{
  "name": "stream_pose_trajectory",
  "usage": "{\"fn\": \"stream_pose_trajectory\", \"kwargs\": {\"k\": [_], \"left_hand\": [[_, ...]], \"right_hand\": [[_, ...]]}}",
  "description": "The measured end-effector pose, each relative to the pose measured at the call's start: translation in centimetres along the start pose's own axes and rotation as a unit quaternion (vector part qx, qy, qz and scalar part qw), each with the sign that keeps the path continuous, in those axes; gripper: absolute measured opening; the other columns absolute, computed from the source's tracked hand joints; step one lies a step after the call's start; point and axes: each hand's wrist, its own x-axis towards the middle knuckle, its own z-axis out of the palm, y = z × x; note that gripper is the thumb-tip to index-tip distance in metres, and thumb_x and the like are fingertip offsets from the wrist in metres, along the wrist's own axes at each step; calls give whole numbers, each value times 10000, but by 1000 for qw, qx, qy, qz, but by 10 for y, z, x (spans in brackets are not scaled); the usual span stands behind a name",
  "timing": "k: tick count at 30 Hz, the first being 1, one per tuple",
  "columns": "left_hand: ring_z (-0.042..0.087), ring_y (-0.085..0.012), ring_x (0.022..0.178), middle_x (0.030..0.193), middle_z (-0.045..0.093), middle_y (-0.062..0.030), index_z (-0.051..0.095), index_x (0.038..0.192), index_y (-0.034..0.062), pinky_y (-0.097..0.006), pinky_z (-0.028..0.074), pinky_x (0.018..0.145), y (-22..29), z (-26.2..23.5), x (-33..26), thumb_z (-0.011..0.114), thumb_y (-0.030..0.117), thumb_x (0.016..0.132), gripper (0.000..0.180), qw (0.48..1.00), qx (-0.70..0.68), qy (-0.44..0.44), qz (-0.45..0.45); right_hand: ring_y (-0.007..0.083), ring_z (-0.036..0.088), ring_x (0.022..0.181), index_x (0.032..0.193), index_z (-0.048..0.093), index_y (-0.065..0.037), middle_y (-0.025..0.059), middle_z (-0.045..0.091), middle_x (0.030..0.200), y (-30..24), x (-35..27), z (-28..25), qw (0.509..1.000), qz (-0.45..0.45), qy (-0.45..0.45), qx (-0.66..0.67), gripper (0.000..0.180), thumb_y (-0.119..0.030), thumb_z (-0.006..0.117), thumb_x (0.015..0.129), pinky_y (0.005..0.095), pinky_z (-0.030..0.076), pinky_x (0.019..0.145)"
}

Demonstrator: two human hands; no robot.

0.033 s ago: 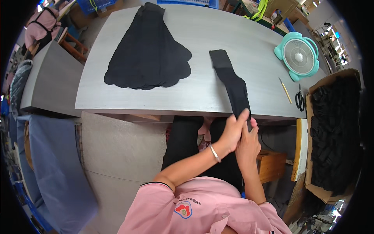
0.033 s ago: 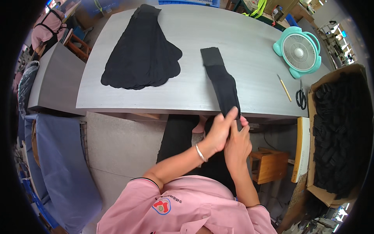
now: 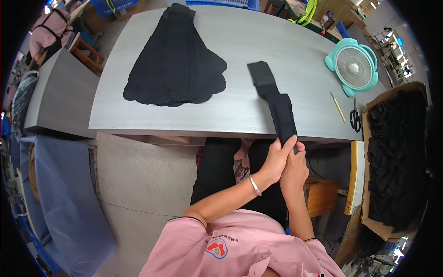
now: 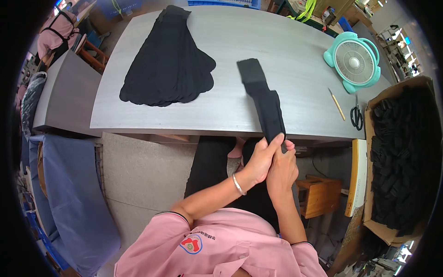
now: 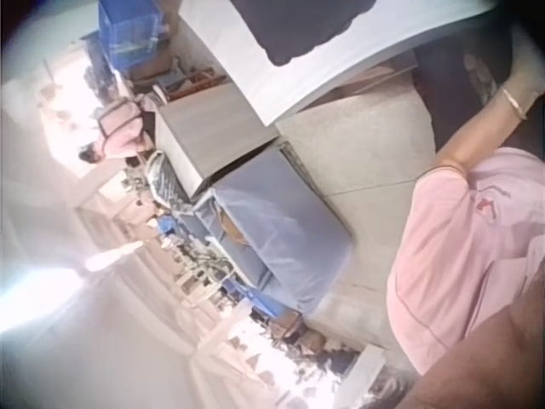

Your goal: Assembling fabric garment components by inserting foam padding into sleeves and tucking the ends.

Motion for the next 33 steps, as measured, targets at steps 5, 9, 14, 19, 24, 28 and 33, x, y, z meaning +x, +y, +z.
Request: {"fn": "stream_pose_trajectory", "kwargs": {"k": [5,9,14,19,24,28,33], "left_hand": [[608,-140,947,967,665,-67,637,1023,18,-310,514,846,12,-28,10,611,351,1001,334,998,52,-35,-12],[611,-137,809,874,638,-54,611,958,33,-300,514,775,22,-7,9,616,337,1000,307,997,9,71,-34],[632,-167,803,871,630,-75,569,982,26,-324,541,765,13,-16,13,564,390,1020,366,998,-2,43,-45],[667,-215,899,946,652,-98,582,1046,15,-362,557,836,41,-14,25,527,447,1019,437,998,5,53,-25],[657,-211,940,977,672,-107,599,1054,3,-373,518,894,9,-14,7,520,363,1042,369,997,60,32,19],[651,-223,985,982,667,-108,582,1082,0,-378,508,927,11,-8,-5,517,377,1040,385,999,41,3,4],[639,-223,933,969,656,-105,564,1084,9,-384,525,909,42,-14,13,566,372,1016,369,999,20,44,-21]], "right_hand": [[420,649,827,1369,488,-142,201,559,1000,1,-4,-3,994,-7,-103,-47,576,-80,668,825,518,530,663],[418,650,808,1327,523,-124,206,563,982,-2,-8,-1,996,-12,-83,-9,533,-49,632,811,508,532,632],[398,659,908,967,659,-28,236,612,1054,6,11,22,997,-19,-46,59,166,-107,617,828,485,564,704],[345,627,768,1459,463,-258,218,547,1072,-1,-18,-2,999,-48,8,23,746,2,638,782,425,541,610],[310,629,717,1417,495,-256,194,557,1068,3,-12,5,998,4,-52,-28,679,-14,636,798,388,534,555],[310,630,706,1303,544,-210,178,573,1069,3,3,17,998,-24,51,5,497,-61,615,834,386,540,554],[263,625,701,1272,557,-223,124,547,964,0,-12,-9,996,-28,-36,-72,472,-99,636,823,372,529,530]]}}
